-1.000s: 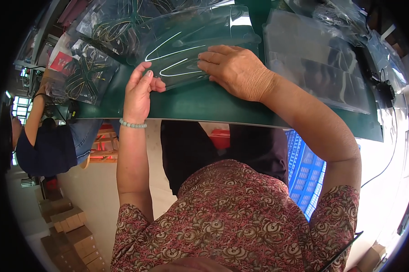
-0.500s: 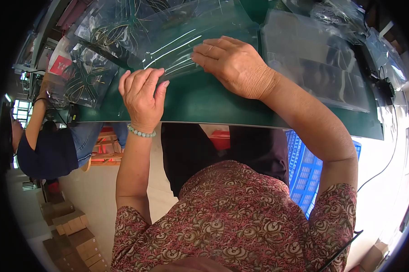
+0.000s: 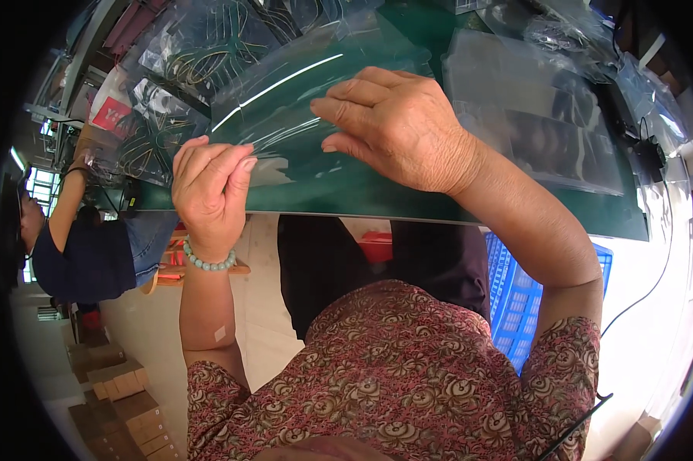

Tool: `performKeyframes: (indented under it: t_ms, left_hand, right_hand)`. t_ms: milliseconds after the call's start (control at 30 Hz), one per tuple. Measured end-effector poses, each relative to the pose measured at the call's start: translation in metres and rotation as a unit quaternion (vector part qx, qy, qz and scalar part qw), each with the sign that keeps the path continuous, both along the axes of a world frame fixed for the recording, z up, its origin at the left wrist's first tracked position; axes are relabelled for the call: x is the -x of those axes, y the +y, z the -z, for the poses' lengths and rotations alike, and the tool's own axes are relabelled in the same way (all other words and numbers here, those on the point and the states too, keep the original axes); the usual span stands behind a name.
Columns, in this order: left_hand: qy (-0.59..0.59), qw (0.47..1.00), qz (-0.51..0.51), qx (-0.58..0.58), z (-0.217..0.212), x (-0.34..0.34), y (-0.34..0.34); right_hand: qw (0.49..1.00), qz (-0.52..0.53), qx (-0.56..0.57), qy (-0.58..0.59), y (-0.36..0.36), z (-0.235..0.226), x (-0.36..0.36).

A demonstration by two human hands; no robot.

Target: The recorder is packaging small items into individual plastic bags and placing them into a blue storage crate.

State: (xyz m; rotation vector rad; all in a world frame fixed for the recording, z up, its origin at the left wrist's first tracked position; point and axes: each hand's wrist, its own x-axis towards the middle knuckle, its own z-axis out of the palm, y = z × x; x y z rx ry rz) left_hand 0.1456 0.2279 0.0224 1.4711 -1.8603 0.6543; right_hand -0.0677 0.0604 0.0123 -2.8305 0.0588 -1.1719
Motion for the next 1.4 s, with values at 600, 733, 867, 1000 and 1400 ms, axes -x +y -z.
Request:
performKeyframes:
  t_ms: [600, 733, 867, 1000, 1400]
  left_hand:
    - [-0.045, 0.991, -0.019, -0.126, -0.054, 0.036, 0.036]
    - [-0.014, 0.986, 0.001, -0.165, -0.047, 0.033, 0.034]
    - [-0.006, 0.987, 0.012, -0.158, -0.052, 0.020, 0.039]
    - [-0.011, 0.988, 0.033, -0.153, -0.055, 0.015, 0.035]
    - [-0.162, 0.984, 0.022, 0.073, -0.031, 0.008, -0.036]
  right_hand:
    - [0.989, -0.131, -0.035, 0.056, 0.034, -0.039, -0.008]
    - [0.989, -0.111, -0.038, 0.086, 0.031, -0.050, -0.002]
    - [0.990, -0.061, -0.060, 0.115, 0.006, -0.061, 0.018]
    - [0.981, -0.093, -0.108, 0.129, 0.008, -0.056, 0.019]
    - [0.953, 0.023, 0.293, -0.070, -0.021, -0.060, 0.032]
